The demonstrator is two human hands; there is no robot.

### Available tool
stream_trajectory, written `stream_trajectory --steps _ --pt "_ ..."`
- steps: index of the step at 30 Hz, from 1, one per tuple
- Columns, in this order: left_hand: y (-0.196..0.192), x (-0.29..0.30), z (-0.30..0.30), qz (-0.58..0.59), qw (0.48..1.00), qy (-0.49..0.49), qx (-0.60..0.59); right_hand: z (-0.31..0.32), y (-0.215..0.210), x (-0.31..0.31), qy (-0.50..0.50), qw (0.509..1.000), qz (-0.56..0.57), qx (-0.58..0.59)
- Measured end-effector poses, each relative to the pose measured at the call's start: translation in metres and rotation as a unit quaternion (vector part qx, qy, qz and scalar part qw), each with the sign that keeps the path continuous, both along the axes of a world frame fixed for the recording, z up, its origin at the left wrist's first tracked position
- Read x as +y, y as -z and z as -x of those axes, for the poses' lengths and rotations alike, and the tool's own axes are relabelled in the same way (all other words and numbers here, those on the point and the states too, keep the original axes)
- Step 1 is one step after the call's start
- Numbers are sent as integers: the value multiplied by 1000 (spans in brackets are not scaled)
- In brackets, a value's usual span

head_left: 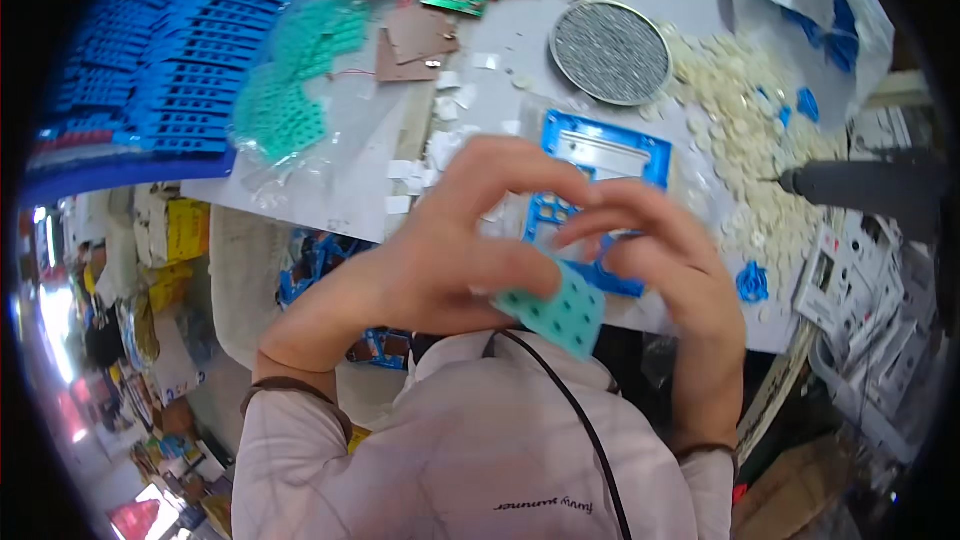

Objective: Assembling the internal components of a blue plastic toy using a glue gun and an electric screwdriver.

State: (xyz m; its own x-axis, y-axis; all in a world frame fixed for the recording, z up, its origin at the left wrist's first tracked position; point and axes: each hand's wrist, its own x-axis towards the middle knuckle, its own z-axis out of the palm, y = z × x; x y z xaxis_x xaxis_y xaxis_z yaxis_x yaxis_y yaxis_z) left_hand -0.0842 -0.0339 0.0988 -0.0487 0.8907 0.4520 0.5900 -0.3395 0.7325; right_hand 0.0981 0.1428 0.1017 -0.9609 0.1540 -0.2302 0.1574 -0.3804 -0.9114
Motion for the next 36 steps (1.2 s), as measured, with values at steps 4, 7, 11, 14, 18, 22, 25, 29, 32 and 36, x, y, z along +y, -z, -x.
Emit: stream_trajectory --steps 4,7,11,14,18,22,25,29,32,36 --pt "20 13 -26 -6 998 27 -55 -1 33 15 -149 985 89 2" --pt "25 -7 -21 58 982 -100 -148 -9 37 19 -42 997 -19 -58" --pt "61 -25 -4 94 971 -211 -67 5 48 17 33 983 -162 -84" --pt "72 -16 -9 62 978 -196 27 24 57 10 25 962 -261 -78" --pt "80 -10 -13 46 984 -151 79 33 70 5 58 912 -404 -44" --pt "83 -6 -16 45 985 -127 108 34 68 4 60 883 -465 -29" --pt "84 -3 -13 50 982 -111 144 31 66 2 69 846 -528 -32" --pt "83 -3 -7 78 981 -85 159 18 61 -3 92 776 -623 39" --pt "77 -2 -2 98 973 -68 198 3 60 -7 1 746 -661 83" --pt "71 2 2 158 937 -30 309 -3 66 -14 -107 710 -696 27"
